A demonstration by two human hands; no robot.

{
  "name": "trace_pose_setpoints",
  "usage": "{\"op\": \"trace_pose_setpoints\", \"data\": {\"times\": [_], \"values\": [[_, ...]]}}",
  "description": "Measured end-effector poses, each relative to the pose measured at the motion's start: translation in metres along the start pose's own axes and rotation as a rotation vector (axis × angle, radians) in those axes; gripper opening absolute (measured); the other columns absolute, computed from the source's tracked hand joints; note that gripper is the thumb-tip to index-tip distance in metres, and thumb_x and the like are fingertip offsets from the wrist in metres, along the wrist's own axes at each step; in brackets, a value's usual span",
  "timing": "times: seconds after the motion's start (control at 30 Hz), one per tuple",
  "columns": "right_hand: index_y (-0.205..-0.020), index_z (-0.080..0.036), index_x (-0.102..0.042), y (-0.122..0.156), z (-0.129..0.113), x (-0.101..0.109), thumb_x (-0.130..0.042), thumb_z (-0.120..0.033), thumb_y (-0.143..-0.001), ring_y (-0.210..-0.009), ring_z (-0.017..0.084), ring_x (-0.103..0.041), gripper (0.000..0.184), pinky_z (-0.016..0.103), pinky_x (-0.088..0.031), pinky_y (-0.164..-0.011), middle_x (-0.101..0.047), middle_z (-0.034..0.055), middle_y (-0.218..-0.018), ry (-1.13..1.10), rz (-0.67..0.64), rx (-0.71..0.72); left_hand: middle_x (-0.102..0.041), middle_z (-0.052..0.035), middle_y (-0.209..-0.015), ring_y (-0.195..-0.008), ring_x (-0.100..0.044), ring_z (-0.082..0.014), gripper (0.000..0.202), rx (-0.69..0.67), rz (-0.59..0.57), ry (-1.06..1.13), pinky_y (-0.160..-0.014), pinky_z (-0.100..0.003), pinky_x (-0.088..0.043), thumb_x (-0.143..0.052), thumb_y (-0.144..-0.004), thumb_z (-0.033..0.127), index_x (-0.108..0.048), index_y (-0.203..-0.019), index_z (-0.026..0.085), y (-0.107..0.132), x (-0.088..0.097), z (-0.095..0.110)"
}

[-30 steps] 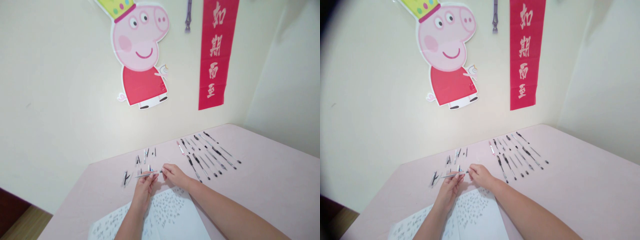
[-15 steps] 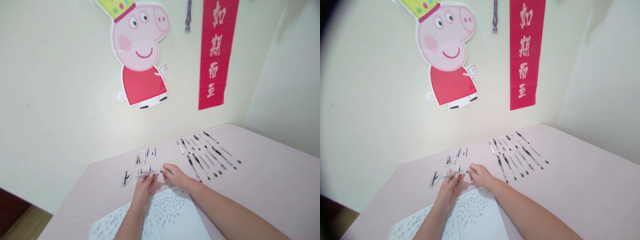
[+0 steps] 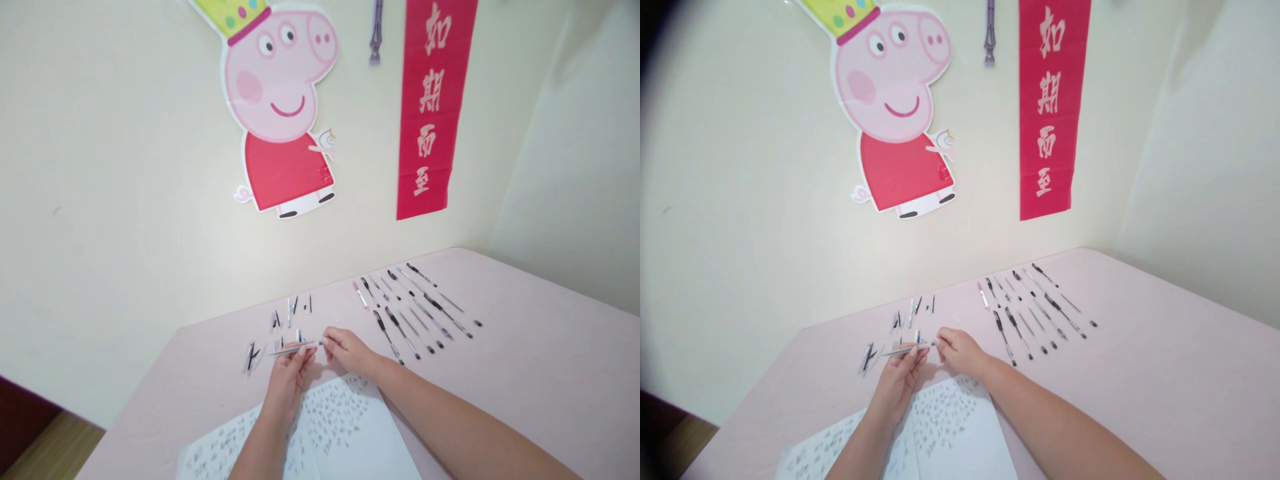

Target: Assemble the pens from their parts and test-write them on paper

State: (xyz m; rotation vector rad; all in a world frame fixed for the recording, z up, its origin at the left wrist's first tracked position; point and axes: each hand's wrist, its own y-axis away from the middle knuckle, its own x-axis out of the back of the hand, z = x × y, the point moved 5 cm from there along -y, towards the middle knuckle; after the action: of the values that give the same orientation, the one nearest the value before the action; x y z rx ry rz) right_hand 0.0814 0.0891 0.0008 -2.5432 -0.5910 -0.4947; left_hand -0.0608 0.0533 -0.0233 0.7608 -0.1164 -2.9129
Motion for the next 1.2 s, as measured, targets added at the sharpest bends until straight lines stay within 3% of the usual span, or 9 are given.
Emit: {"op": "trace_pose_setpoints", "data": {"times": [0.13,0.33,0.57,1.2], "values": [[-0.061,-0.017,-0.048,0.0,0.002,-0.001,-0.033,-0.033,-0.092,-0.056,0.01,-0.052,0.038,0.022,-0.039,-0.06,-0.054,-0.0018,-0.057,0.014,-0.013,0.0,-0.071,-0.0028,-0.082,-0.078,-0.065,-0.0112,0.025,0.008,0.005,0.0,-0.073,-0.019,-0.051,-0.076,-0.061,0.025,-0.062,-0.08,0.015,0.001,-0.001,0.0],[-0.072,-0.018,-0.05,0.0,0.003,-0.001,-0.038,-0.035,-0.091,-0.057,0.011,-0.053,0.028,0.022,-0.039,-0.059,-0.058,-0.0024,-0.059,-0.005,-0.007,-0.004,-0.071,-0.0031,-0.083,-0.079,-0.065,-0.0106,0.024,0.008,-0.009,-0.001,-0.075,-0.019,-0.05,-0.075,-0.064,0.024,-0.061,-0.081,0.015,0.001,-0.001,0.0],[-0.065,-0.018,-0.047,-0.001,0.006,-0.003,-0.038,-0.039,-0.09,-0.054,0.01,-0.051,0.034,0.022,-0.04,-0.057,-0.053,-0.0032,-0.055,-0.106,-0.017,-0.017,-0.07,-0.0033,-0.086,-0.082,-0.065,-0.012,0.022,-0.024,-0.033,-0.022,-0.076,-0.021,-0.05,-0.074,-0.065,0.024,-0.063,-0.082,0.015,0.002,-0.003,0.001],[-0.061,-0.018,-0.042,0.002,0.014,-0.015,-0.047,-0.049,-0.08,-0.041,0.007,-0.049,0.037,0.02,-0.038,-0.044,-0.048,-0.0067,-0.048,-0.53,-0.1,-0.29,-0.068,-0.0038,-0.087,-0.084,-0.064,-0.0132,0.019,-0.085,-0.048,-0.101,-0.08,-0.024,-0.048,-0.072,-0.067,0.025,-0.063,-0.081,0.016,0.007,-0.007,0.005]]}}
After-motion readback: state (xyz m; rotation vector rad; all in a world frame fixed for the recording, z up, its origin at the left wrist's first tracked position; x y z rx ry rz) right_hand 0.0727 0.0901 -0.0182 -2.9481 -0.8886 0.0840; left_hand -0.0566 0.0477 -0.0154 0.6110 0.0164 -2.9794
